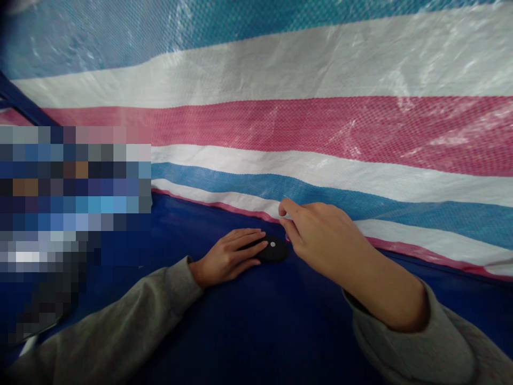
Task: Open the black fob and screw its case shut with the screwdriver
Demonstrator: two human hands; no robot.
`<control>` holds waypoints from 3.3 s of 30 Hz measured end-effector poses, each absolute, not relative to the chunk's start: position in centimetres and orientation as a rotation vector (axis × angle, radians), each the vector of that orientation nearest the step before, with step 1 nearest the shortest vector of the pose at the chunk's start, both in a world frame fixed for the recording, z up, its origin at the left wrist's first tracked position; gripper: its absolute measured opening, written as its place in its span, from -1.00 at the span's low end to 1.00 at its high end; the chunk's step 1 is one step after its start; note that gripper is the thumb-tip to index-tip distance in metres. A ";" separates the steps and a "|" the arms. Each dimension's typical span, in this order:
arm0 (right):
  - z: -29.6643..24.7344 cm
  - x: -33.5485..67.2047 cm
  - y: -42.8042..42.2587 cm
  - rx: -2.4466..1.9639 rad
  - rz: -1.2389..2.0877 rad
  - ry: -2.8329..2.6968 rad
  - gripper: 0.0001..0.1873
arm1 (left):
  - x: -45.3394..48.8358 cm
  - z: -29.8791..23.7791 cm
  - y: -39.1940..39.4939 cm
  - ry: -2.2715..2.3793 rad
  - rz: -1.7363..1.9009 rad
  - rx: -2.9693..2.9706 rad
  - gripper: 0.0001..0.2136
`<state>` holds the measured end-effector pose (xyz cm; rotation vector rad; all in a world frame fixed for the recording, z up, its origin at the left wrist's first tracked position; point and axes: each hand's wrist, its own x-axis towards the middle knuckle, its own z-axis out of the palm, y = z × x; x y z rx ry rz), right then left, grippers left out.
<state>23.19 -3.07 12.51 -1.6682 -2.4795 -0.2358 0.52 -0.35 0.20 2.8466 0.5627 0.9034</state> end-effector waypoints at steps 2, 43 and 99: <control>12.6 23.2 -3.1 -1.738 -0.244 -2.476 -0.66 | 0.5 0.2 -0.4 0.570 0.902 2.845 -0.63; 12.7 22.9 -3.4 -1.729 -0.251 -2.442 -0.59 | 0.5 0.0 -0.3 0.567 0.885 2.846 -0.61; -2.3 20.7 -8.0 -1.539 -0.127 -2.173 -0.41 | 0.5 0.4 -0.6 1.015 0.728 2.602 -0.69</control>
